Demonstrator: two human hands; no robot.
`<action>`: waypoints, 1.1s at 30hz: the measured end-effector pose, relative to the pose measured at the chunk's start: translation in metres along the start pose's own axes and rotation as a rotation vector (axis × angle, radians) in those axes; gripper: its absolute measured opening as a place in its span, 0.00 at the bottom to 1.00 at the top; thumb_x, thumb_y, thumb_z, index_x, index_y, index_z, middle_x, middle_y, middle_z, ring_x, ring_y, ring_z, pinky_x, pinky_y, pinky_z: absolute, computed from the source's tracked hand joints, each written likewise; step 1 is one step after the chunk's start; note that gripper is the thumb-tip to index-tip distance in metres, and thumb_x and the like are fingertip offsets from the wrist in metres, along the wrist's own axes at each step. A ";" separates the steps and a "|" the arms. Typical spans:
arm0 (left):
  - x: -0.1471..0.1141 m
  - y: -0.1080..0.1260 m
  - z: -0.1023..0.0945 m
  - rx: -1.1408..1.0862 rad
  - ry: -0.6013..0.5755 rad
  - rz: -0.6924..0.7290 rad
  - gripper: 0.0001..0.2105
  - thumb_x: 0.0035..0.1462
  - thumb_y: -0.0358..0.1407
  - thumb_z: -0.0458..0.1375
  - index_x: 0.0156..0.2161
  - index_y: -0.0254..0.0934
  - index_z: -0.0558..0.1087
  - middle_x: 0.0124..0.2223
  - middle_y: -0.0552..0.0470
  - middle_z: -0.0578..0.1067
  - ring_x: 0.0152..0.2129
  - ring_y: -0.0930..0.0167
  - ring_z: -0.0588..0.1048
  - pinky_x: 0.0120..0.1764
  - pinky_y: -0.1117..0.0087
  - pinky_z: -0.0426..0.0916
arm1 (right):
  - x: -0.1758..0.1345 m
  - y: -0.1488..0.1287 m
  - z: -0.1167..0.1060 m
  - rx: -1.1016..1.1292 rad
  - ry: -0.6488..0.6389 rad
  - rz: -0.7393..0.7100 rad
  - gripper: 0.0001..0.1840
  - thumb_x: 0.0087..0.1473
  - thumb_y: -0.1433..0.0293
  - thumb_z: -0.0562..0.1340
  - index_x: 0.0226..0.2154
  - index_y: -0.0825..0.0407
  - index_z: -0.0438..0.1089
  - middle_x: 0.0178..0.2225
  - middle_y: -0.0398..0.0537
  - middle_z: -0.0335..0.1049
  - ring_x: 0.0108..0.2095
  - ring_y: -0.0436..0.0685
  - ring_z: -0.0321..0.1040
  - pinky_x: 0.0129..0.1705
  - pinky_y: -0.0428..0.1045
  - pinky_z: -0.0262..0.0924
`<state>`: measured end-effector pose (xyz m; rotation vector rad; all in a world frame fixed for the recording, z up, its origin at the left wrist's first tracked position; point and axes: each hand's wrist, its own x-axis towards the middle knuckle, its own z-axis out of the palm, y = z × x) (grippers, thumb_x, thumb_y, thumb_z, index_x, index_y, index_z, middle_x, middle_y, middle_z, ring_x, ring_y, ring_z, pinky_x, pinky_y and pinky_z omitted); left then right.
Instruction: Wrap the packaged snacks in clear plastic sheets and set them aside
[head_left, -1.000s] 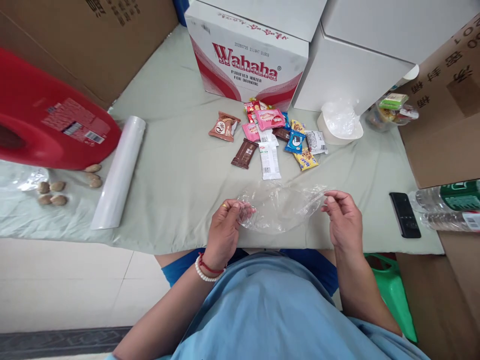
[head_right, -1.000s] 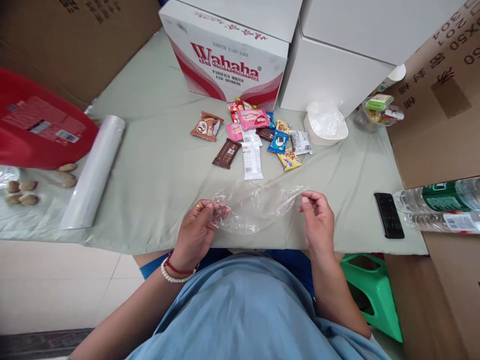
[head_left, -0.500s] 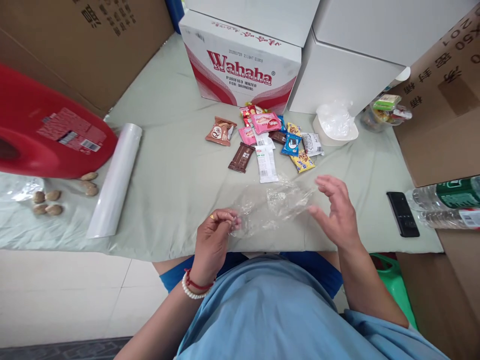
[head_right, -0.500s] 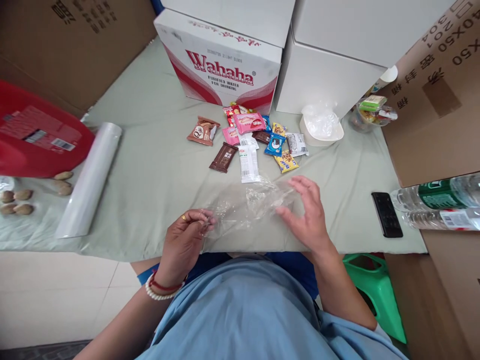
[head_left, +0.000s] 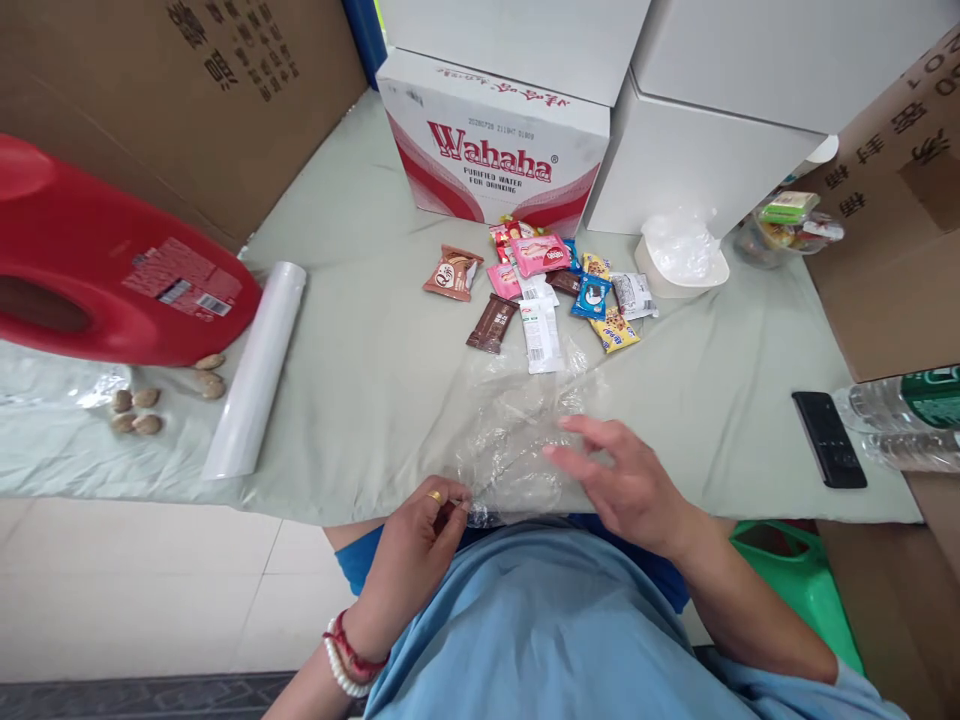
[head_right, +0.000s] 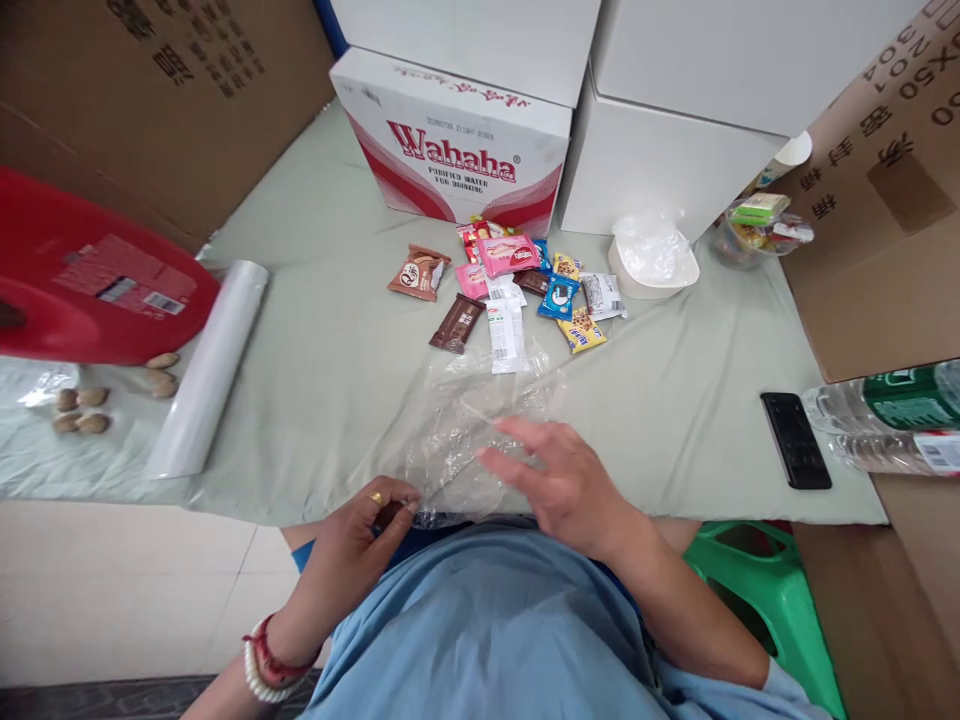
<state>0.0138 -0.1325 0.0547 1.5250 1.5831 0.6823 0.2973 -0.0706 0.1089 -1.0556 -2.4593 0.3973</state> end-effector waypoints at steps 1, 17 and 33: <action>-0.003 -0.001 -0.001 0.042 -0.032 -0.008 0.15 0.66 0.48 0.54 0.40 0.41 0.77 0.39 0.47 0.80 0.27 0.66 0.77 0.31 0.65 0.73 | 0.007 -0.004 -0.002 -0.035 -0.140 -0.023 0.32 0.64 0.82 0.55 0.64 0.40 0.69 0.65 0.51 0.68 0.53 0.62 0.72 0.51 0.59 0.68; 0.066 0.132 0.045 0.218 -0.074 0.641 0.08 0.64 0.28 0.56 0.33 0.40 0.73 0.39 0.43 0.76 0.40 0.57 0.75 0.45 0.56 0.68 | -0.013 -0.025 0.037 -0.101 -0.649 0.326 0.19 0.66 0.78 0.54 0.46 0.53 0.80 0.47 0.57 0.82 0.43 0.65 0.80 0.40 0.53 0.71; 0.094 0.017 0.007 0.421 -0.243 0.128 0.12 0.61 0.40 0.58 0.46 0.35 0.72 0.55 0.39 0.69 0.41 0.60 0.77 0.48 0.54 0.76 | -0.062 0.018 -0.027 -0.103 -0.499 0.625 0.28 0.72 0.60 0.54 0.67 0.52 0.66 0.63 0.61 0.71 0.54 0.71 0.78 0.52 0.62 0.74</action>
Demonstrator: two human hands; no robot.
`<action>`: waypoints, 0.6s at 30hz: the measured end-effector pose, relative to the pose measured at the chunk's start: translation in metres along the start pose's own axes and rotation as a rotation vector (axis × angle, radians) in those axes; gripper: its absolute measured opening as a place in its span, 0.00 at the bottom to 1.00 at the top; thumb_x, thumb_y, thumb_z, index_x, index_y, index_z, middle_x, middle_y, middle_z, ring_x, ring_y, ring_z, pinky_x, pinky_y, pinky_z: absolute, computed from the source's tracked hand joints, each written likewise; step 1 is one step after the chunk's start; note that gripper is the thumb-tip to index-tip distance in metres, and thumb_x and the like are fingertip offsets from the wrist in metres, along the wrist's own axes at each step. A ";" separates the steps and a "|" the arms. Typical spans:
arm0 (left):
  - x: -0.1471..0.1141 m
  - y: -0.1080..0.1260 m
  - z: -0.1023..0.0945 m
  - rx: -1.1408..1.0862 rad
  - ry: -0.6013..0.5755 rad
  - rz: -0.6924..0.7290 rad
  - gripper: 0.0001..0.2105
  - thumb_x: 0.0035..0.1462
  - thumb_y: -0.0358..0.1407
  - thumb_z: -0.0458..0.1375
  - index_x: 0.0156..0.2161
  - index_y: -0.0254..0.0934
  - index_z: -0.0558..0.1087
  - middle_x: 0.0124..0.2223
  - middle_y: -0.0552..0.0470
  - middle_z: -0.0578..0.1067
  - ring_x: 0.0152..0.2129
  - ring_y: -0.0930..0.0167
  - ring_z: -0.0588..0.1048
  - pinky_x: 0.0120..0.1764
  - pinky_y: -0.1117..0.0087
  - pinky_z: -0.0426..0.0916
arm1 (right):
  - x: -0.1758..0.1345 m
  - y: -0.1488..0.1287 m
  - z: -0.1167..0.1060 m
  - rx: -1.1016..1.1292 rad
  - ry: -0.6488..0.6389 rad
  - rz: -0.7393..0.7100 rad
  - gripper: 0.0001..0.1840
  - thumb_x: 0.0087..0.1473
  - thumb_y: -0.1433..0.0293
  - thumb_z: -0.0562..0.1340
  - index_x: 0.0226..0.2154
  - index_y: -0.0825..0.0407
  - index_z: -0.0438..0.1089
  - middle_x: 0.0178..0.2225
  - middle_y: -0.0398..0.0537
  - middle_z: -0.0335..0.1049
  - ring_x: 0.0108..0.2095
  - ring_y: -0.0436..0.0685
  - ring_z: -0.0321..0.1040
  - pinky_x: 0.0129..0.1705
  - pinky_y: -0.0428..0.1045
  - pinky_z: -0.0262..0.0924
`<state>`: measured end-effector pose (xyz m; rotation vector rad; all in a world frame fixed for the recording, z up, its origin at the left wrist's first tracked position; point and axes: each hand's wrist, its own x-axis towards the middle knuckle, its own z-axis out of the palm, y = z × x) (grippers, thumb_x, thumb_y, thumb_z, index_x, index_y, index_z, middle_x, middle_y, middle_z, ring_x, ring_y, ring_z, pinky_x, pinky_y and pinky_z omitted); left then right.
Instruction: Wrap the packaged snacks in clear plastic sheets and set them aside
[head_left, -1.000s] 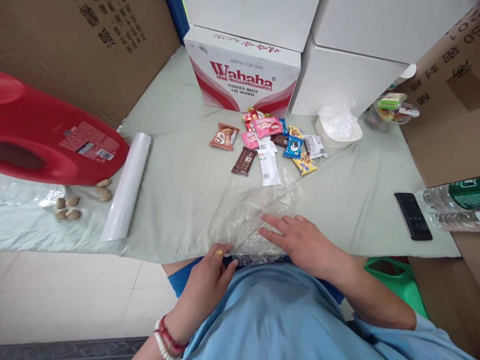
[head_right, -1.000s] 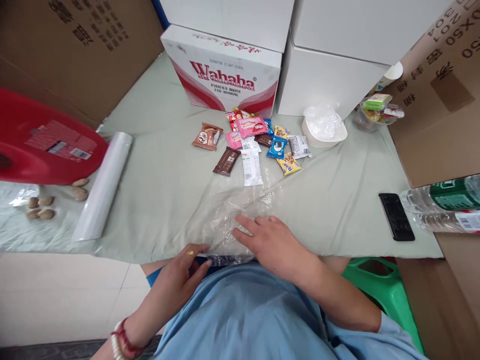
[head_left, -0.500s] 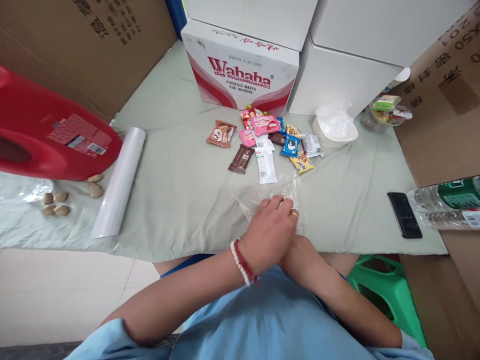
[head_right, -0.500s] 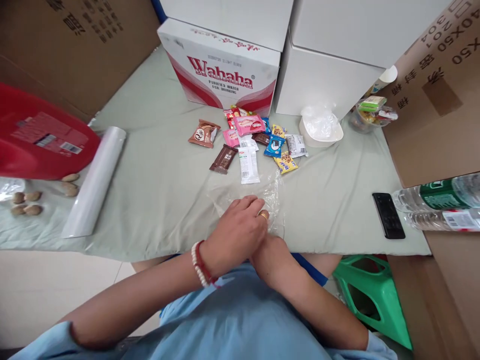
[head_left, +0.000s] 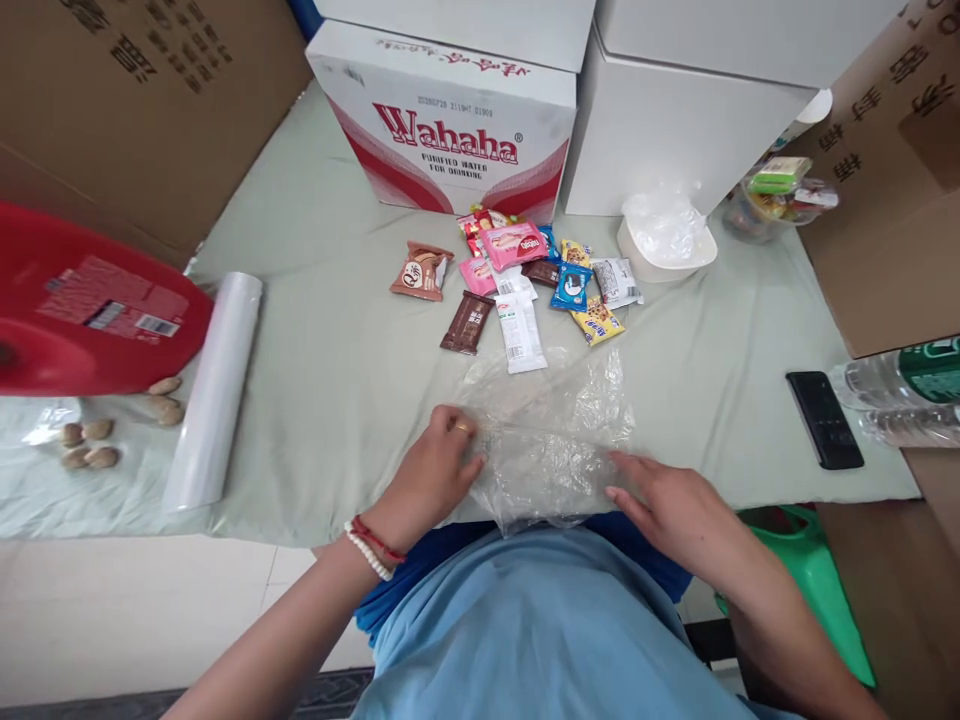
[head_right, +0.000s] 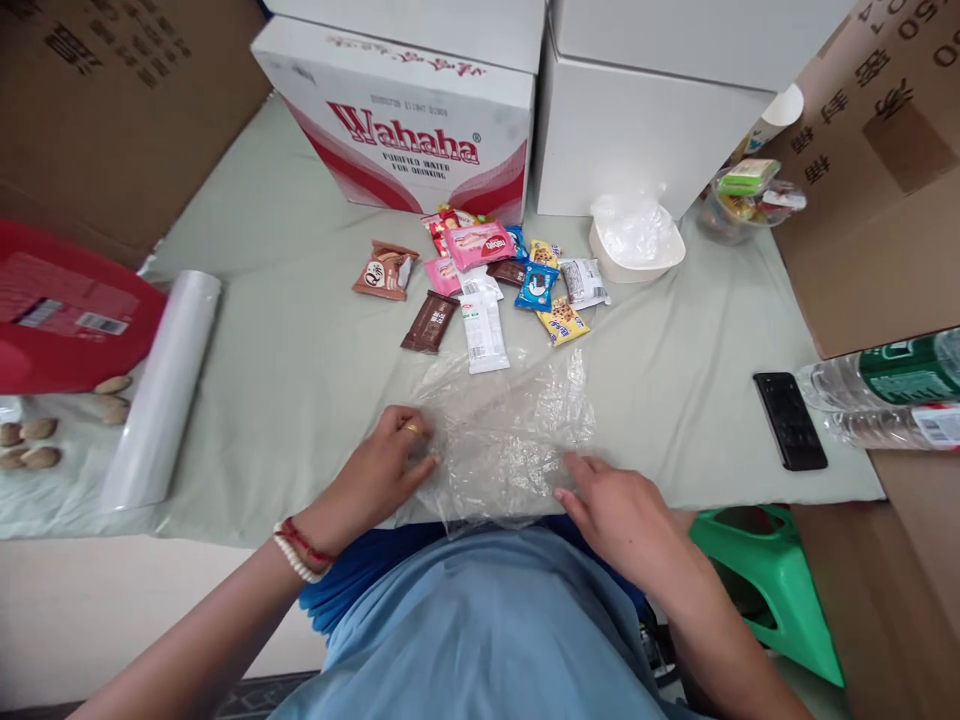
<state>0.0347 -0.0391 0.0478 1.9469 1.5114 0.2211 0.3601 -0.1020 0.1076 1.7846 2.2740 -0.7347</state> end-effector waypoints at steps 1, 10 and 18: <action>-0.002 -0.001 0.004 0.014 -0.008 0.025 0.17 0.58 0.39 0.62 0.51 0.35 0.72 0.60 0.37 0.66 0.48 0.56 0.76 0.52 0.52 0.75 | 0.000 0.001 -0.010 0.021 0.033 -0.042 0.26 0.72 0.60 0.53 0.67 0.50 0.67 0.61 0.58 0.74 0.54 0.69 0.78 0.52 0.61 0.74; -0.011 -0.021 0.001 -0.107 0.004 0.087 0.25 0.61 0.35 0.59 0.63 0.36 0.66 0.72 0.34 0.57 0.49 0.59 0.79 0.53 0.51 0.79 | 0.050 -0.077 -0.013 -0.205 0.051 -0.416 0.09 0.65 0.75 0.61 0.44 0.52 0.77 0.39 0.53 0.79 0.42 0.63 0.75 0.45 0.56 0.73; -0.009 0.033 0.001 -0.330 0.558 0.025 0.11 0.68 0.35 0.51 0.51 0.36 0.71 0.62 0.37 0.65 0.59 0.60 0.73 0.50 0.58 0.81 | 0.082 -0.113 0.075 -0.028 0.193 -0.689 0.28 0.69 0.61 0.62 0.66 0.55 0.66 0.70 0.59 0.62 0.72 0.67 0.53 0.73 0.63 0.52</action>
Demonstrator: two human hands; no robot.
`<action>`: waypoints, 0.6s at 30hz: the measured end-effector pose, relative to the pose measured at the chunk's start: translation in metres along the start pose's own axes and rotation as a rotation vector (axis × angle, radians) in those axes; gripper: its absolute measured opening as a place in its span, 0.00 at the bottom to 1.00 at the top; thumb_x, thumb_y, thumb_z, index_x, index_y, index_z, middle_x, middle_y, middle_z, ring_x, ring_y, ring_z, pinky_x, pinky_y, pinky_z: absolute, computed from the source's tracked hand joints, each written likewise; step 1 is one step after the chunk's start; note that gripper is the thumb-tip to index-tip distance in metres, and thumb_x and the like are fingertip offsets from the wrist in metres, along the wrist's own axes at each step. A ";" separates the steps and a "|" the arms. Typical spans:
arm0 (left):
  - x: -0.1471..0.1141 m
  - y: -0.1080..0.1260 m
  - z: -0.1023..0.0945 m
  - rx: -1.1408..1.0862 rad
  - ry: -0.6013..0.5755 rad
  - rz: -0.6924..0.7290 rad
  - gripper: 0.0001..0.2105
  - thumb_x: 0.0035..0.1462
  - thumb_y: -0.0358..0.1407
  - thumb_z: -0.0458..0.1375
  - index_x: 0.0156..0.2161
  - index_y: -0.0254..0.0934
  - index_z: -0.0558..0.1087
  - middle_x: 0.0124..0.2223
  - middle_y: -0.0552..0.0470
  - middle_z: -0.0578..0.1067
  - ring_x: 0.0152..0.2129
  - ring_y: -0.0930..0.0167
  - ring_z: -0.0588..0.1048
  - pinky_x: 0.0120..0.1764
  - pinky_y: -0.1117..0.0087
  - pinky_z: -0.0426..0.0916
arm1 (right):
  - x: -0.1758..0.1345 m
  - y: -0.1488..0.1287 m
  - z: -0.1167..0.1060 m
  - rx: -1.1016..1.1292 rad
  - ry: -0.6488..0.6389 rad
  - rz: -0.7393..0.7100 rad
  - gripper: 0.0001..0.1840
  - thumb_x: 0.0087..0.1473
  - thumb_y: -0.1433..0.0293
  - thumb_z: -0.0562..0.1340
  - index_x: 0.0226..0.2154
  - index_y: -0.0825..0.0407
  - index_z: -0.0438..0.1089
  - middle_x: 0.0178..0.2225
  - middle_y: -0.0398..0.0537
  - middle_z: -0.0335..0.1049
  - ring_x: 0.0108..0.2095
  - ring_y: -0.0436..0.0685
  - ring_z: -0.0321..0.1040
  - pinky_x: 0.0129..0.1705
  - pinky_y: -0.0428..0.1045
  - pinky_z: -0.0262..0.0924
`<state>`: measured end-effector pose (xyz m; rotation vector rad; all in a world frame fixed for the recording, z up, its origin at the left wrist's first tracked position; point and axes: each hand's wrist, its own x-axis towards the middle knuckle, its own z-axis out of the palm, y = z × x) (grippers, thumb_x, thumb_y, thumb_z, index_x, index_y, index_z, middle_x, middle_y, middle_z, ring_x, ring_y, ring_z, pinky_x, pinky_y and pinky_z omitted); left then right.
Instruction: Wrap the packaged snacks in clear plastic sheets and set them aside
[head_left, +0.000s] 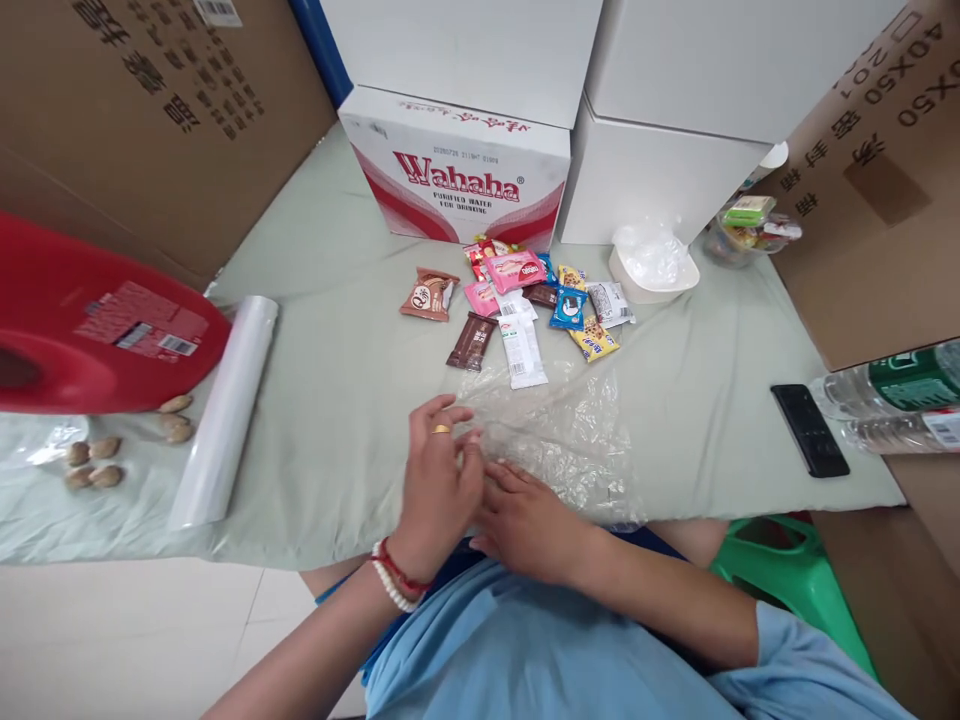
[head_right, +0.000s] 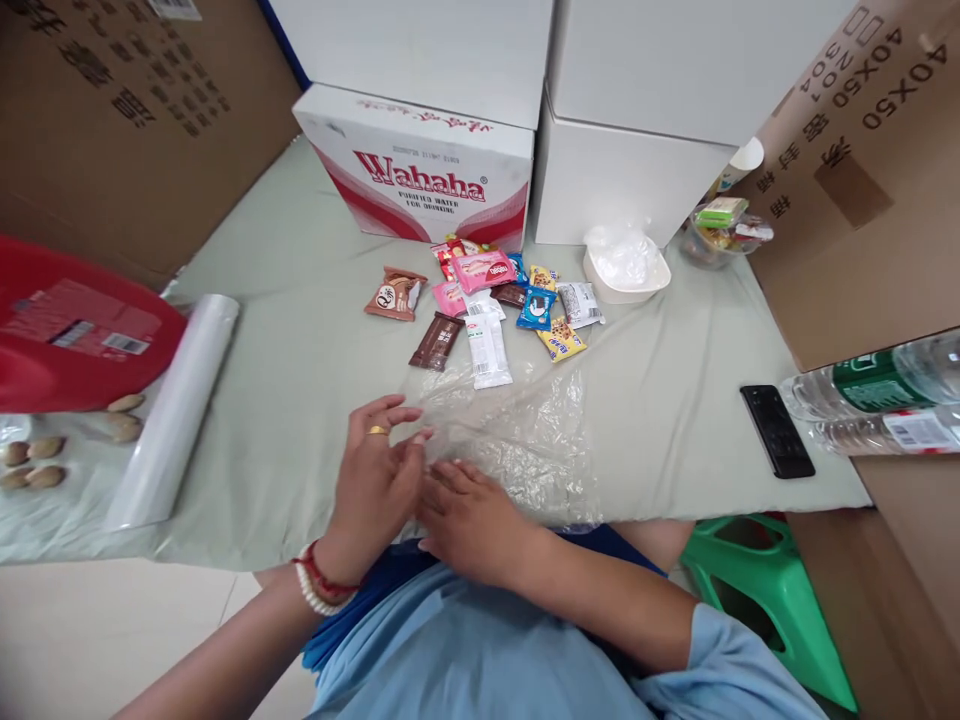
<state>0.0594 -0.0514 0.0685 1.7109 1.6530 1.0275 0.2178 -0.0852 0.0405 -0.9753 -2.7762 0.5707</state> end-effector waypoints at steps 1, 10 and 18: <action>-0.001 0.006 0.008 -0.030 -0.016 0.055 0.10 0.69 0.34 0.51 0.51 0.36 0.70 0.61 0.38 0.66 0.59 0.62 0.73 0.53 0.59 0.80 | 0.002 0.000 0.008 0.012 0.006 0.004 0.26 0.70 0.63 0.61 0.65 0.56 0.66 0.69 0.60 0.63 0.72 0.67 0.53 0.73 0.64 0.51; 0.014 -0.055 0.038 0.387 -0.171 0.234 0.22 0.74 0.40 0.42 0.57 0.31 0.74 0.66 0.36 0.71 0.68 0.54 0.64 0.69 0.43 0.60 | -0.013 -0.003 0.017 0.183 0.159 0.041 0.23 0.70 0.65 0.57 0.63 0.54 0.70 0.61 0.55 0.74 0.67 0.62 0.63 0.70 0.60 0.61; 0.005 -0.053 0.034 0.740 -0.285 0.293 0.34 0.71 0.51 0.47 0.73 0.30 0.56 0.77 0.40 0.51 0.74 0.50 0.49 0.71 0.34 0.41 | -0.050 0.067 -0.049 0.130 0.257 0.530 0.21 0.72 0.60 0.53 0.55 0.49 0.77 0.53 0.55 0.80 0.53 0.64 0.77 0.56 0.61 0.72</action>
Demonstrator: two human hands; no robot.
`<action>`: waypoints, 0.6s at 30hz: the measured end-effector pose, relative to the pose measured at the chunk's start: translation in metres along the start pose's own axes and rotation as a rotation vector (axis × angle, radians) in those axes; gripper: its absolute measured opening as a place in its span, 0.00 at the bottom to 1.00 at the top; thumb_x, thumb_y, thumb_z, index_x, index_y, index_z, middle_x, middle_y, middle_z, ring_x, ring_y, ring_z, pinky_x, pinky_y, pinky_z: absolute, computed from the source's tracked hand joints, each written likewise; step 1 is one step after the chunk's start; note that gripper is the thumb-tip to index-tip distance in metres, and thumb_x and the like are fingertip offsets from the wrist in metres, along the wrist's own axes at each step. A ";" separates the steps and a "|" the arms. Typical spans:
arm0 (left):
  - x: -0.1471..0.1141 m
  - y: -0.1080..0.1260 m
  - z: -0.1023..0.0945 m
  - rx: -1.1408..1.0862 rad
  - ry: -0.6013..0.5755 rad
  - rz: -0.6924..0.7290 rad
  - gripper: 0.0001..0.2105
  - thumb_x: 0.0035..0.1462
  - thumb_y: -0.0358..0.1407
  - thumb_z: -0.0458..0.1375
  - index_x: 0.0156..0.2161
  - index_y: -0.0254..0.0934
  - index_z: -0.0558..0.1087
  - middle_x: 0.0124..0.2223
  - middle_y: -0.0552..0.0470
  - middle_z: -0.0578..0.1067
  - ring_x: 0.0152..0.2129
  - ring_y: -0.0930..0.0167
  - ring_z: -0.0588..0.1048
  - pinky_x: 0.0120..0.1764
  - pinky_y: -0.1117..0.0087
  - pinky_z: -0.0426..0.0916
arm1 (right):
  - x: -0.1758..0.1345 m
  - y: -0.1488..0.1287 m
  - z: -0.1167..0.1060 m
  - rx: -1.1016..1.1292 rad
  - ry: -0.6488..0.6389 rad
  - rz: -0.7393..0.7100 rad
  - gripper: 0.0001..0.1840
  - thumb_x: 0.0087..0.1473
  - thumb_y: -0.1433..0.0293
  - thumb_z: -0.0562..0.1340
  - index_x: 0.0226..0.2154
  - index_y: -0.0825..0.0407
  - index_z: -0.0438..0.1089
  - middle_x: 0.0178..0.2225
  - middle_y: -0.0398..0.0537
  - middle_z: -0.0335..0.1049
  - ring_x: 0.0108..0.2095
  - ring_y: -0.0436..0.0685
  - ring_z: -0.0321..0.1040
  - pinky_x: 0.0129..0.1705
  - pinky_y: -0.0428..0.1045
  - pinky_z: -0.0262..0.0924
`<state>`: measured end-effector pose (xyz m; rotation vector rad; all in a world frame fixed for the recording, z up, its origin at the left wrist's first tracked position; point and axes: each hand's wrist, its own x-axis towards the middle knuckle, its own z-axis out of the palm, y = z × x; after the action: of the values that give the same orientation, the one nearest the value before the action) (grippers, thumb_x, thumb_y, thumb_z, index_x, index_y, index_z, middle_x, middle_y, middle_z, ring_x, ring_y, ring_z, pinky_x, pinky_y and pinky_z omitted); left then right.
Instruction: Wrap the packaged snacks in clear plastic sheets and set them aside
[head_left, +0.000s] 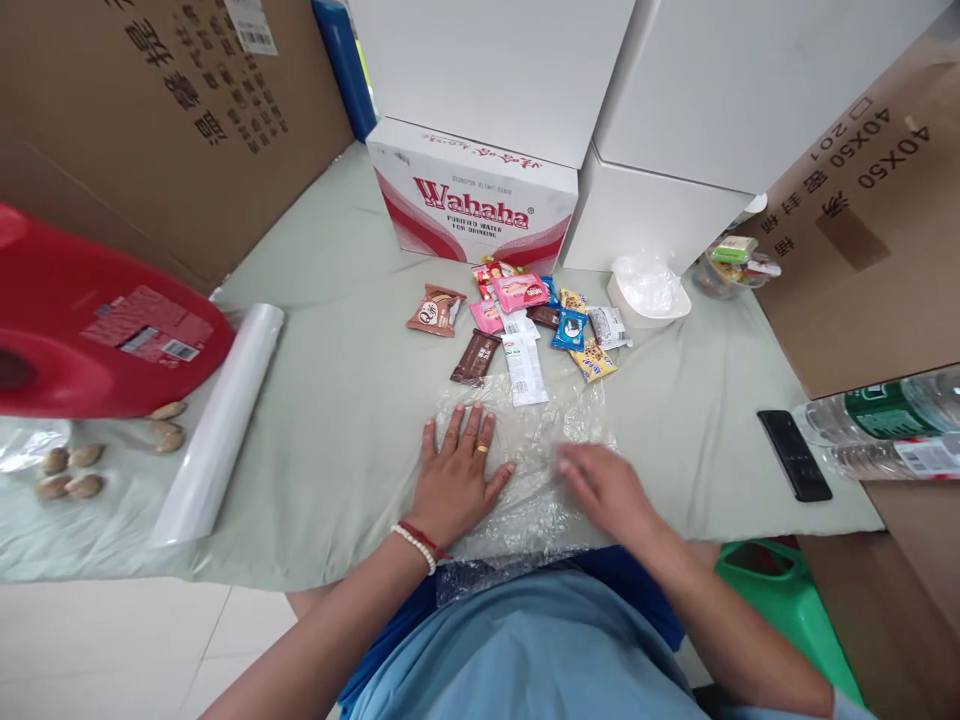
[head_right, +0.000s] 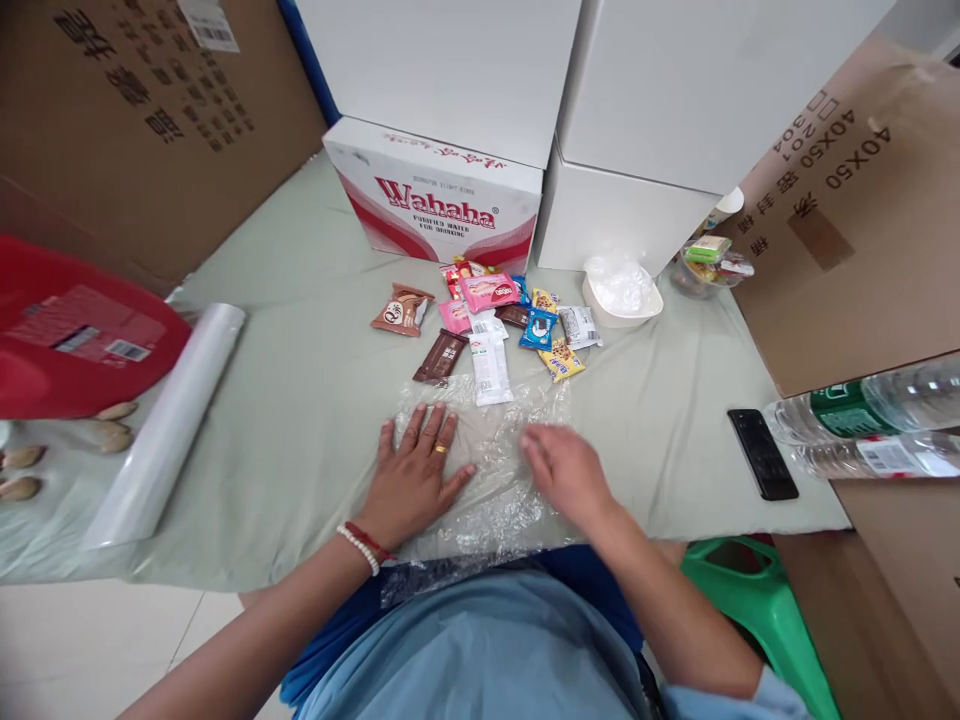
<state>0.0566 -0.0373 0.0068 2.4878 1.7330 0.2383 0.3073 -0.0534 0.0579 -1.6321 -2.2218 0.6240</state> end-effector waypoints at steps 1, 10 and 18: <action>0.000 0.001 0.000 0.006 -0.008 -0.002 0.36 0.71 0.53 0.48 0.73 0.31 0.56 0.77 0.40 0.50 0.75 0.50 0.47 0.71 0.33 0.40 | 0.019 0.004 -0.014 -0.051 0.036 0.066 0.22 0.72 0.60 0.52 0.54 0.49 0.77 0.52 0.55 0.80 0.51 0.64 0.77 0.55 0.60 0.72; -0.008 0.002 0.002 0.008 0.005 0.083 0.36 0.69 0.52 0.53 0.74 0.35 0.56 0.76 0.37 0.53 0.74 0.50 0.51 0.71 0.31 0.38 | 0.175 -0.029 -0.011 -0.382 -0.213 0.314 0.41 0.64 0.45 0.59 0.65 0.59 0.64 0.59 0.72 0.71 0.60 0.76 0.68 0.55 0.62 0.67; -0.009 0.002 0.000 -0.038 -0.004 0.099 0.35 0.69 0.51 0.53 0.74 0.35 0.55 0.76 0.37 0.52 0.74 0.50 0.50 0.71 0.30 0.37 | 0.165 -0.020 0.002 -0.320 -0.120 0.395 0.29 0.59 0.56 0.65 0.55 0.58 0.71 0.56 0.68 0.72 0.56 0.72 0.71 0.53 0.58 0.68</action>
<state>0.0556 -0.0469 0.0067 2.5486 1.5901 0.2715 0.2409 0.0987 0.0657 -2.2844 -2.1817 0.4874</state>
